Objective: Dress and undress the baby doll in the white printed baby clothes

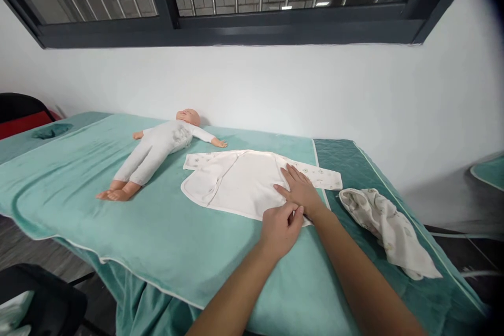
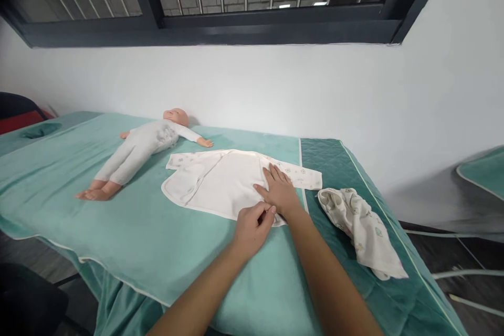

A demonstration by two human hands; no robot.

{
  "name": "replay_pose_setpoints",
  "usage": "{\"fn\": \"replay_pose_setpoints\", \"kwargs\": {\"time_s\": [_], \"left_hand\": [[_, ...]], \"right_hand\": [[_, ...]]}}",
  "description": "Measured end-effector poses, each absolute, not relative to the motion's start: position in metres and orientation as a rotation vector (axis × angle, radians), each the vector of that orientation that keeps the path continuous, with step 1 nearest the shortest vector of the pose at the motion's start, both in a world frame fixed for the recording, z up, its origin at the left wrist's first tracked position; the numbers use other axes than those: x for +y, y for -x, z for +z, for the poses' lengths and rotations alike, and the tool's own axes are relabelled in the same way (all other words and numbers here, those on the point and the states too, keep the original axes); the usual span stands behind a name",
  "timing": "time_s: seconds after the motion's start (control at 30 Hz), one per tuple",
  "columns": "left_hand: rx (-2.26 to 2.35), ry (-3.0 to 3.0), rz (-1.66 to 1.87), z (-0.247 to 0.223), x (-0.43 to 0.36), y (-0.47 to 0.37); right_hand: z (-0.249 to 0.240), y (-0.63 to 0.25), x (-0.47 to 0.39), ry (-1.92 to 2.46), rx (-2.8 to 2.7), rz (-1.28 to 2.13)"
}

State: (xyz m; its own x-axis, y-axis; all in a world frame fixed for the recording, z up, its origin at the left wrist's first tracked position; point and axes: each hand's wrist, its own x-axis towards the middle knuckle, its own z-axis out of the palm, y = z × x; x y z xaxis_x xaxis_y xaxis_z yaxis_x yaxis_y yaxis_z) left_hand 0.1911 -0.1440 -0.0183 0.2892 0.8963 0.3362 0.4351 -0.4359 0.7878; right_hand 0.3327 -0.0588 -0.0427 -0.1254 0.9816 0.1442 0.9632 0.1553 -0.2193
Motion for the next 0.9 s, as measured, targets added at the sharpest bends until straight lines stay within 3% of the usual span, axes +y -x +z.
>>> {"fn": "replay_pose_setpoints", "kwargs": {"time_s": [0.5, 0.7, 0.9], "left_hand": [[1.200, -1.922, 1.234, -0.020, -0.165, -0.164], [1.249, -1.964, 1.186, -0.005, -0.179, -0.073], [1.527, -1.925, 1.286, 0.034, -0.120, 0.060]], "right_hand": [[-0.026, -0.317, -0.080, 1.807, -2.164, -0.188], [-0.016, -0.311, -0.087, 1.669, -2.332, -0.341], [0.015, -0.258, -0.033, 1.595, -2.386, -0.271]]}}
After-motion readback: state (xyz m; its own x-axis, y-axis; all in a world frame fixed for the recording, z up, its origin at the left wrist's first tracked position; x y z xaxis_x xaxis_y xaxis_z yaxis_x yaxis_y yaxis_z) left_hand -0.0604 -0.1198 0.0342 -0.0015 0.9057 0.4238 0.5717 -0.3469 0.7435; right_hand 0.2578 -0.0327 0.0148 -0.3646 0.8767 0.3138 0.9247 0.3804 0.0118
